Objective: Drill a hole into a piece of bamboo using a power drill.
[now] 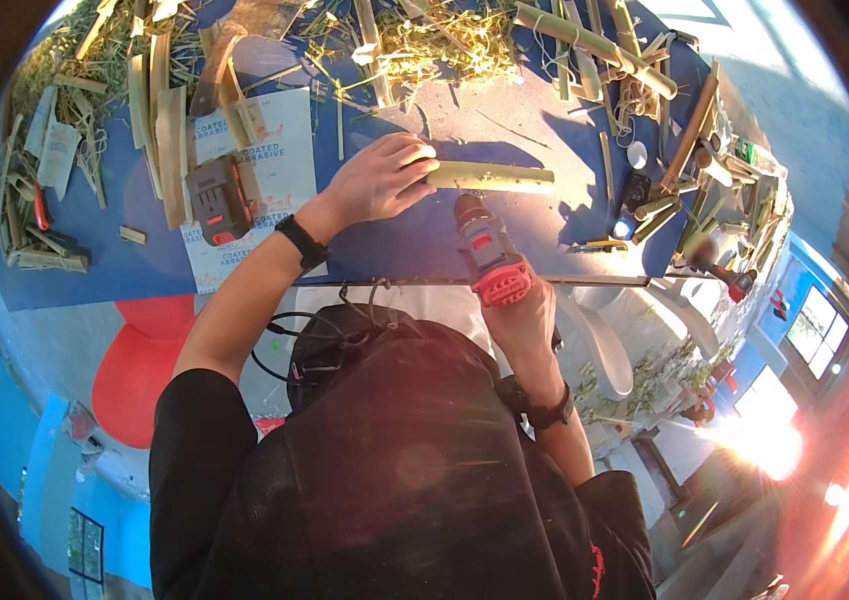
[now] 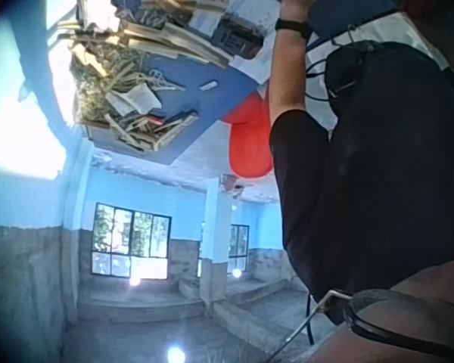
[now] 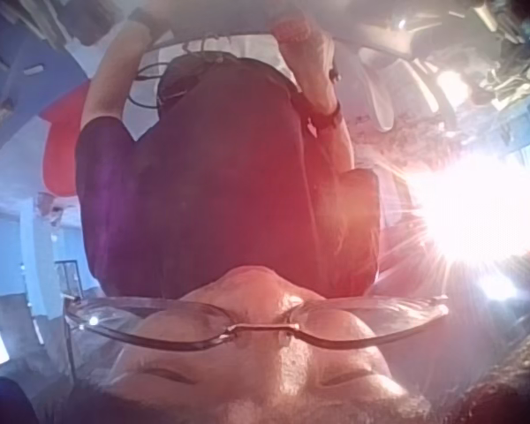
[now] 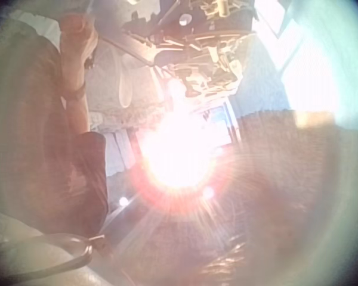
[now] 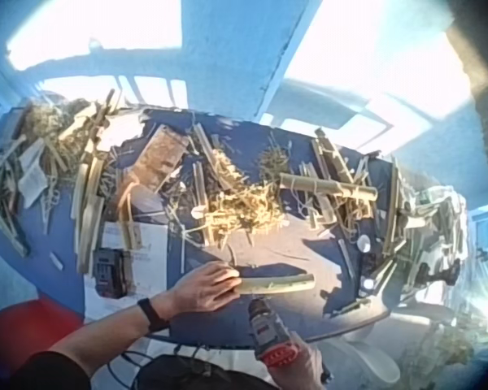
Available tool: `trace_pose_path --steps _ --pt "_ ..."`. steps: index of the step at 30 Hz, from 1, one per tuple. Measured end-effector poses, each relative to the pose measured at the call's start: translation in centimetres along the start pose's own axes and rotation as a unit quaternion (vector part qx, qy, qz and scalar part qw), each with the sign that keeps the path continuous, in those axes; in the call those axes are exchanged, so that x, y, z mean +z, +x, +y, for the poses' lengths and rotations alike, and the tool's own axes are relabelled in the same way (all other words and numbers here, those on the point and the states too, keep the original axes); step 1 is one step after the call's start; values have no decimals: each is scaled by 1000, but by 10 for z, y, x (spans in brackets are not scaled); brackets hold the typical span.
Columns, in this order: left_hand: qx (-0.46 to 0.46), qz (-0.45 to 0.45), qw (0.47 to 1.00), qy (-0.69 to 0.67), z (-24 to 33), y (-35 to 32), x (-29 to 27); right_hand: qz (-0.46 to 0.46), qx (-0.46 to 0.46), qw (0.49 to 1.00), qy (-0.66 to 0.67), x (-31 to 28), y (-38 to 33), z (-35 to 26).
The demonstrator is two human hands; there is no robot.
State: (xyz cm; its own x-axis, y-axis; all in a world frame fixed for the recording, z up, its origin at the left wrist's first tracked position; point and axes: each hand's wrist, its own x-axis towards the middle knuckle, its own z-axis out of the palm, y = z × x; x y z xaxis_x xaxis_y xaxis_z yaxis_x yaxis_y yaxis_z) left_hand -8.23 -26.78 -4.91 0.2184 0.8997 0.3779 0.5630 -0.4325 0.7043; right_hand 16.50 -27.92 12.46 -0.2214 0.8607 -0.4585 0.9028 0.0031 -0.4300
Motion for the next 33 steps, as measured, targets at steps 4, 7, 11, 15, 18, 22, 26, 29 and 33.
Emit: trace_pose_path --steps 4,7,11,15,18,22,26,29,33 --pt "-1 1 1000 -1 1 1 -1 -1 -3 1000 -3 3 1 3" --pt "2 3 1000 1 0 1 -1 2 -16 1000 -8 5 1 5" --pt "0 4 1000 -1 -1 0 0 5 -12 1000 -9 5 2 1" --pt "-1 4 1000 4 -1 0 0 -1 -6 1000 -24 1 5 -1" --pt "2 4 1000 1 -2 0 1 -8 1 1000 -25 -1 7 -2" --pt "2 4 1000 0 -2 0 1 -17 5 1000 -25 -4 7 -5" --pt "0 -1 1000 -2 -2 0 1 -30 29 999 -17 -8 9 -13" --pt "0 -1 1000 -2 -2 1 0 -32 25 999 -30 -6 8 -9" --pt "-1 0 1000 -1 -2 0 0 -31 21 999 -28 -7 8 -9"
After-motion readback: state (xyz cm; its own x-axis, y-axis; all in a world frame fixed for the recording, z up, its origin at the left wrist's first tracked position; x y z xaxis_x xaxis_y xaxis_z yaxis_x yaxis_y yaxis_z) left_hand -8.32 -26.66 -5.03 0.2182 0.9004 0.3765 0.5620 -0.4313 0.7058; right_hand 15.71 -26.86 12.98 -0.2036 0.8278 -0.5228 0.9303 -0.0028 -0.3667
